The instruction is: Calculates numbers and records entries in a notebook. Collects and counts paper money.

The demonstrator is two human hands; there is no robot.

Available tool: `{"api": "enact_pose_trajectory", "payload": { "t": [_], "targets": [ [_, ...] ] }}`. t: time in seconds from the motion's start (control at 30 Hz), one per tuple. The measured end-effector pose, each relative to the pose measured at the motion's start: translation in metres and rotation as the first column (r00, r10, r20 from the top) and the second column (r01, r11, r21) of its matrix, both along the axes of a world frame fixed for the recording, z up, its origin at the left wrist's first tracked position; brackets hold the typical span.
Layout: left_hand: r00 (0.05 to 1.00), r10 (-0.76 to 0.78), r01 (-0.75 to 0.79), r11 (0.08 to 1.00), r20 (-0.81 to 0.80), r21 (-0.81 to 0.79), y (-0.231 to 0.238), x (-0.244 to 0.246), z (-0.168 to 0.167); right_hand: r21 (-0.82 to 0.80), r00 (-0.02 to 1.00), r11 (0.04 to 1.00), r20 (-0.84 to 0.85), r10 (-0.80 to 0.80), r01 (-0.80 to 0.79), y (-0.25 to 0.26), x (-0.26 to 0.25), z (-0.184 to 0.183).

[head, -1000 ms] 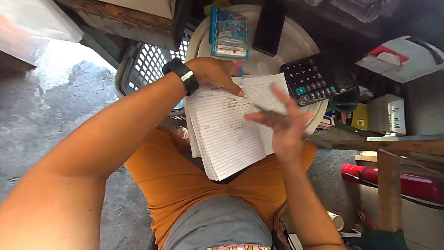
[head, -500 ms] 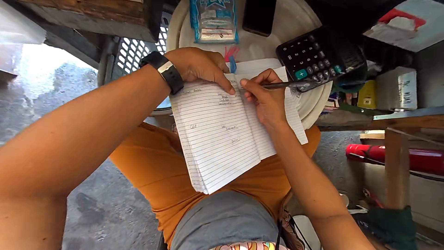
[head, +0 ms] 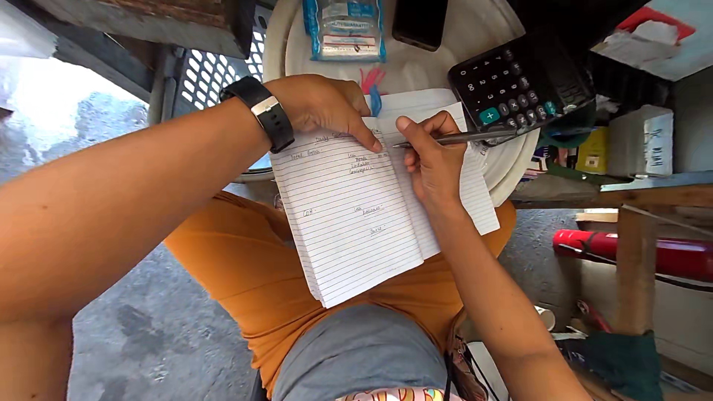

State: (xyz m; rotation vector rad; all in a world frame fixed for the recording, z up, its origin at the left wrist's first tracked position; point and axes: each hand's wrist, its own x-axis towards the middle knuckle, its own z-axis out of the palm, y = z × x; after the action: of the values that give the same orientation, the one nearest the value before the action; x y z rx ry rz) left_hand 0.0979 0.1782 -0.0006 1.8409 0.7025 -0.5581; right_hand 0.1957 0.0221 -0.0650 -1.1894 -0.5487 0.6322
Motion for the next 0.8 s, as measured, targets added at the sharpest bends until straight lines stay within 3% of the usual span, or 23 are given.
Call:
{"api": "enact_pose_trajectory", "payload": {
  "t": [0.13,0.37,0.8],
  "targets": [
    [1.0,-0.017,0.017,1.0,0.004,0.009,0.0,0.0,0.0,-0.004,0.999,1.0,0.034,0.002,-0.001,0.002,-0.001,0.003],
    [0.999,-0.022,0.022,1.0,0.038,-0.002,0.0,-0.005,-0.004,-0.05,0.964,0.998,0.264,0.038,-0.025,-0.003,-0.009,-0.003],
    [0.996,-0.066,0.063,0.997,0.056,0.055,0.003,-0.003,-0.008,-0.048,0.97,0.999,0.242,0.007,0.005,-0.001,-0.017,-0.002]
  ]
}}
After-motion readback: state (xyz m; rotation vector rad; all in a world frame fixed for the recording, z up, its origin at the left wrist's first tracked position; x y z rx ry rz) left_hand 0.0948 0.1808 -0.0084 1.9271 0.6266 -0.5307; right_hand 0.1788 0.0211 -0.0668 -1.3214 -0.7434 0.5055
